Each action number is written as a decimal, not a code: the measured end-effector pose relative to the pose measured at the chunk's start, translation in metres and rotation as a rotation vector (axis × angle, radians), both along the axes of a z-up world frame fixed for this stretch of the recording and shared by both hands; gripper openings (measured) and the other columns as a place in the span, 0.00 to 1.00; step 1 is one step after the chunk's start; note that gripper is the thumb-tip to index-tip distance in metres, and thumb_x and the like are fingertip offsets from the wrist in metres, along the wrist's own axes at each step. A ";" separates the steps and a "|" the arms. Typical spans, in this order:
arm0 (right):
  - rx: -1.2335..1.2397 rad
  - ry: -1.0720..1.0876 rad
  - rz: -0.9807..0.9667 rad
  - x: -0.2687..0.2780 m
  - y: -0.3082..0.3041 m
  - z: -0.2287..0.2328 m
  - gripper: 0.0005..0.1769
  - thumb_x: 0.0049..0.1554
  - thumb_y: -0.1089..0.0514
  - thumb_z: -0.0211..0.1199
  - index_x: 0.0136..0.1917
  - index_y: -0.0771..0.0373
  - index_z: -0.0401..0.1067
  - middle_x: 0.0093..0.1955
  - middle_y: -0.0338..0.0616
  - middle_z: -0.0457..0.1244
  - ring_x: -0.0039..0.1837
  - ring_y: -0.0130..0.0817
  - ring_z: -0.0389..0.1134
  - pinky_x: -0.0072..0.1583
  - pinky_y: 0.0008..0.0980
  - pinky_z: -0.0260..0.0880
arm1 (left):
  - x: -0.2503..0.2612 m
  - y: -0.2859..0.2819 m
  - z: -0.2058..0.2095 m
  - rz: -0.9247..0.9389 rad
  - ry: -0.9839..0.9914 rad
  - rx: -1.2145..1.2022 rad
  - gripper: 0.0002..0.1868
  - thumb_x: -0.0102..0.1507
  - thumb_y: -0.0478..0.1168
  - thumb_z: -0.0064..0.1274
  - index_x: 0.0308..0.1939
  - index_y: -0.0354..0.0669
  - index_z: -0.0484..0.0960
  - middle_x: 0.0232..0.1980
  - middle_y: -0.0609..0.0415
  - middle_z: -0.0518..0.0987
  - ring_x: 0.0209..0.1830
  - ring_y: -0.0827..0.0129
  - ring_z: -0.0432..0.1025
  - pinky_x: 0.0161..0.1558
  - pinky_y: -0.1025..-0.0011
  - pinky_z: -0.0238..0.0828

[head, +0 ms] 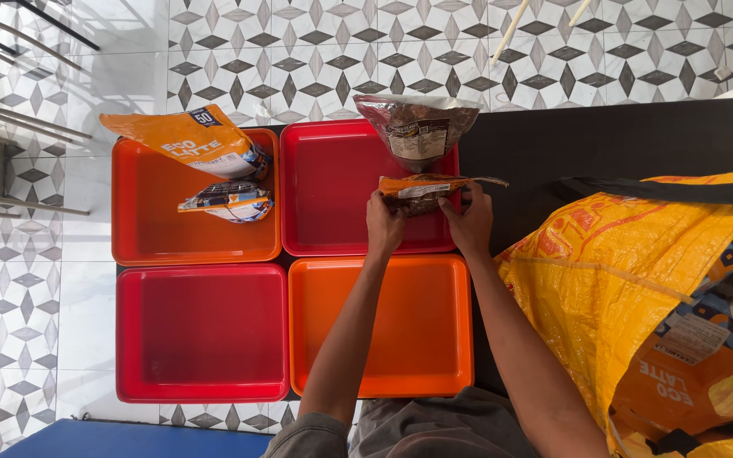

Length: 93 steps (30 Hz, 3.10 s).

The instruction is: The person places four trays on a table and sorts various food and beverage packages from a yellow bag into the trays by hand.

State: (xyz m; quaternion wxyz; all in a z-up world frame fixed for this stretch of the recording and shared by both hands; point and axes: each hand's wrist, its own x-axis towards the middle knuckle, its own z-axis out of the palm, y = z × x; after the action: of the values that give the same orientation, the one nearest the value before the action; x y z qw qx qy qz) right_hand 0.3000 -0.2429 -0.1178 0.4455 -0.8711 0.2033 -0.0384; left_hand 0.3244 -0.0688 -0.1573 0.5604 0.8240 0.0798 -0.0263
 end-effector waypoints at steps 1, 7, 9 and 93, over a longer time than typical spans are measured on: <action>0.015 -0.013 0.000 -0.001 0.000 0.001 0.32 0.56 0.51 0.74 0.69 0.59 0.67 0.55 0.48 0.61 0.44 0.35 0.65 0.45 0.35 0.69 | 0.000 0.000 0.000 0.004 -0.003 -0.015 0.29 0.59 0.30 0.59 0.64 0.32 0.67 0.57 0.39 0.73 0.51 0.55 0.78 0.53 0.62 0.76; 0.068 -0.018 0.021 -0.017 0.001 0.015 0.37 0.55 0.52 0.74 0.74 0.55 0.63 0.59 0.47 0.62 0.48 0.34 0.67 0.48 0.35 0.73 | -0.010 0.007 0.016 -0.021 0.188 -0.128 0.37 0.62 0.37 0.60 0.71 0.32 0.60 0.63 0.39 0.77 0.60 0.62 0.76 0.56 0.66 0.77; 0.106 0.024 0.020 -0.025 0.000 0.023 0.38 0.54 0.52 0.73 0.75 0.52 0.62 0.61 0.48 0.60 0.50 0.34 0.69 0.50 0.35 0.76 | -0.017 0.008 0.024 -0.026 0.197 -0.127 0.39 0.61 0.39 0.60 0.72 0.33 0.59 0.65 0.40 0.75 0.60 0.60 0.77 0.55 0.65 0.78; 0.534 -0.294 -0.130 -0.317 -0.192 0.253 0.15 0.66 0.66 0.57 0.66 0.70 0.66 0.61 0.48 0.66 0.62 0.32 0.69 0.64 0.30 0.71 | -0.248 -0.221 0.291 -0.960 -0.412 -0.147 0.23 0.66 0.35 0.47 0.66 0.35 0.65 0.60 0.32 0.74 0.61 0.38 0.72 0.63 0.50 0.68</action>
State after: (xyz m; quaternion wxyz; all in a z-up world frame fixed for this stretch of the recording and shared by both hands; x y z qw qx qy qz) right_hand -0.0169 -0.4345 0.1356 0.6799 -0.6934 0.1948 -0.1378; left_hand 0.0761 -0.2903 0.1335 0.5454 0.7145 -0.4206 -0.1232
